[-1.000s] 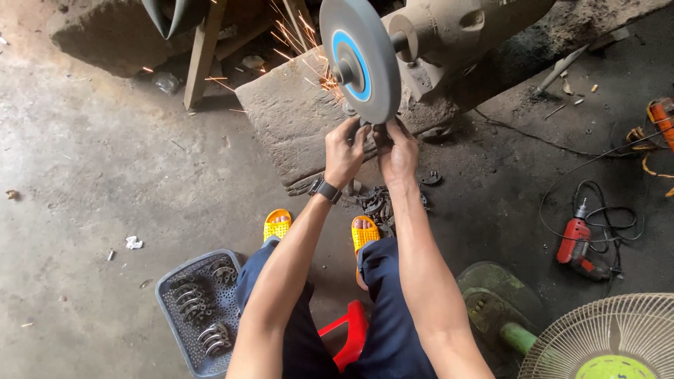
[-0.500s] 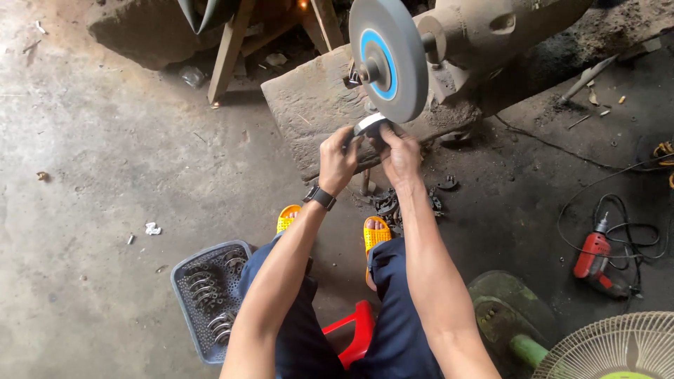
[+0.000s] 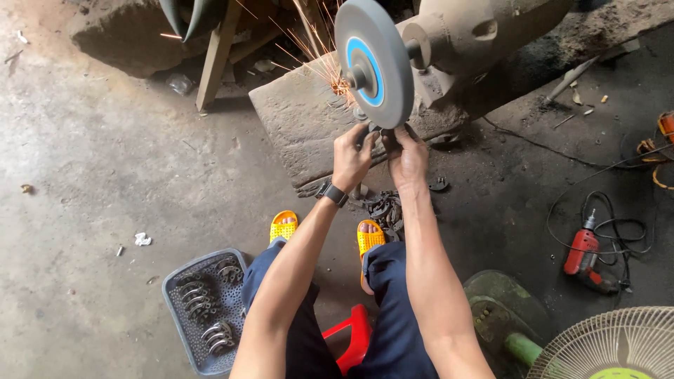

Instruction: The person sits on a low stool and uses a bench grinder to smooth the edges of small metal parts. They hold each part with both hands against the spinning wheel, generating sparks, then place the finished pieces into a grey plastic basket on the floor.

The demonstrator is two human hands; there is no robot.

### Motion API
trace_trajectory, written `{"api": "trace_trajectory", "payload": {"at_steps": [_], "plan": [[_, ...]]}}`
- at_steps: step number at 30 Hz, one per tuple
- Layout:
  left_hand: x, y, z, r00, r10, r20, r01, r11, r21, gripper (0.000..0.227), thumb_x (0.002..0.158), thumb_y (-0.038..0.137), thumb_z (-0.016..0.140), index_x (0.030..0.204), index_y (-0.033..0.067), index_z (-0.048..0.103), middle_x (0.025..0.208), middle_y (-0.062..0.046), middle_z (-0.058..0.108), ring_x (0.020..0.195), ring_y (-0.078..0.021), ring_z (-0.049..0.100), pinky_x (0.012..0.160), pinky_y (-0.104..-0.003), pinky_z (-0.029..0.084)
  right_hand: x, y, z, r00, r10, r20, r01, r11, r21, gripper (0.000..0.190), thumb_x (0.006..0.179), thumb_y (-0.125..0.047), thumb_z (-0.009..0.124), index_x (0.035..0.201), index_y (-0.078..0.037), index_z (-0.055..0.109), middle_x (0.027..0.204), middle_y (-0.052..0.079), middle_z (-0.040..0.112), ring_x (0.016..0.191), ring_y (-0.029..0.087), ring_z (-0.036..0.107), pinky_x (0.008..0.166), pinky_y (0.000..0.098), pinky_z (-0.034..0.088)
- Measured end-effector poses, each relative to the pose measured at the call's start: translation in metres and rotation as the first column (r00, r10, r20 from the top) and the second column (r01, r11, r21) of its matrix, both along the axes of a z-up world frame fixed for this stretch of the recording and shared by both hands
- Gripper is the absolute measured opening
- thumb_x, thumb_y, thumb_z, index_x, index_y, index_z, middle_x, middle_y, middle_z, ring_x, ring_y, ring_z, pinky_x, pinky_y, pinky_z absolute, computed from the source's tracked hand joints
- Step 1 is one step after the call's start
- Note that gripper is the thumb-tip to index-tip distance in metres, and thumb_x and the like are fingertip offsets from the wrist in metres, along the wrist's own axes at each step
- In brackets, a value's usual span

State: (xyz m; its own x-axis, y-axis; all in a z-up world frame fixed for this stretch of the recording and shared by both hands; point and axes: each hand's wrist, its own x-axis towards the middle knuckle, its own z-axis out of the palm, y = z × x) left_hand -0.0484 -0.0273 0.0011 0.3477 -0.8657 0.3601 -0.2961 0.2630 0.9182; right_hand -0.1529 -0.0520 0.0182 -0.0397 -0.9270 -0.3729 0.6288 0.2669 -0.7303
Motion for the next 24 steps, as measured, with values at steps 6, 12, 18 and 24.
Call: {"api": "trace_trajectory", "payload": {"at_steps": [6,12,18,24], "plan": [[0.01,0.013,-0.013,0.995,0.081,0.064,-0.082,0.996,0.022,0.001,0.078,0.008,0.062,0.079,0.0068,0.061,0.061,-0.014,0.061,0.063,-0.0328,0.063,0.053,-0.035,0.05,0.004,-0.018,-0.065,0.997,-0.024,-0.075,0.023,1.0,-0.014,0.021,0.072,-0.001,0.074,0.09,0.003,0.063,0.078,0.018,0.062,0.072,0.029,0.064,0.069,0.0397,0.057],[0.003,0.005,-0.008,0.992,0.12,0.046,-0.121,0.992,0.028,0.003,0.076,0.009,0.062,0.079,0.0084,0.061,0.065,-0.014,0.06,0.068,-0.0345,0.062,0.058,-0.037,0.051,0.004,-0.025,-0.074,0.994,-0.11,-0.015,0.11,0.994,-0.019,0.019,0.075,0.001,0.073,0.09,0.003,0.063,0.083,0.019,0.062,0.08,0.032,0.065,0.077,0.0465,0.053],[0.005,0.018,0.01,0.998,0.062,0.015,-0.063,0.996,0.068,0.001,0.081,0.01,0.061,0.081,0.0106,0.06,0.064,-0.011,0.059,0.071,-0.0325,0.061,0.059,-0.036,0.048,0.006,0.003,-0.019,0.997,-0.02,-0.075,0.016,0.998,-0.052,0.014,0.083,-0.008,0.071,0.093,-0.004,0.061,0.084,0.013,0.062,0.077,0.023,0.066,0.076,0.0336,0.059],[0.018,0.028,0.004,0.999,0.054,0.004,-0.055,0.992,0.109,0.006,0.082,0.012,0.063,0.076,0.0131,0.06,0.058,-0.006,0.059,0.063,-0.0231,0.062,0.055,-0.028,0.047,0.019,0.005,-0.021,0.994,0.049,-0.095,-0.058,0.994,-0.089,0.013,0.083,-0.005,0.068,0.094,-0.003,0.06,0.084,0.013,0.062,0.072,0.022,0.065,0.069,0.0313,0.061]]}}
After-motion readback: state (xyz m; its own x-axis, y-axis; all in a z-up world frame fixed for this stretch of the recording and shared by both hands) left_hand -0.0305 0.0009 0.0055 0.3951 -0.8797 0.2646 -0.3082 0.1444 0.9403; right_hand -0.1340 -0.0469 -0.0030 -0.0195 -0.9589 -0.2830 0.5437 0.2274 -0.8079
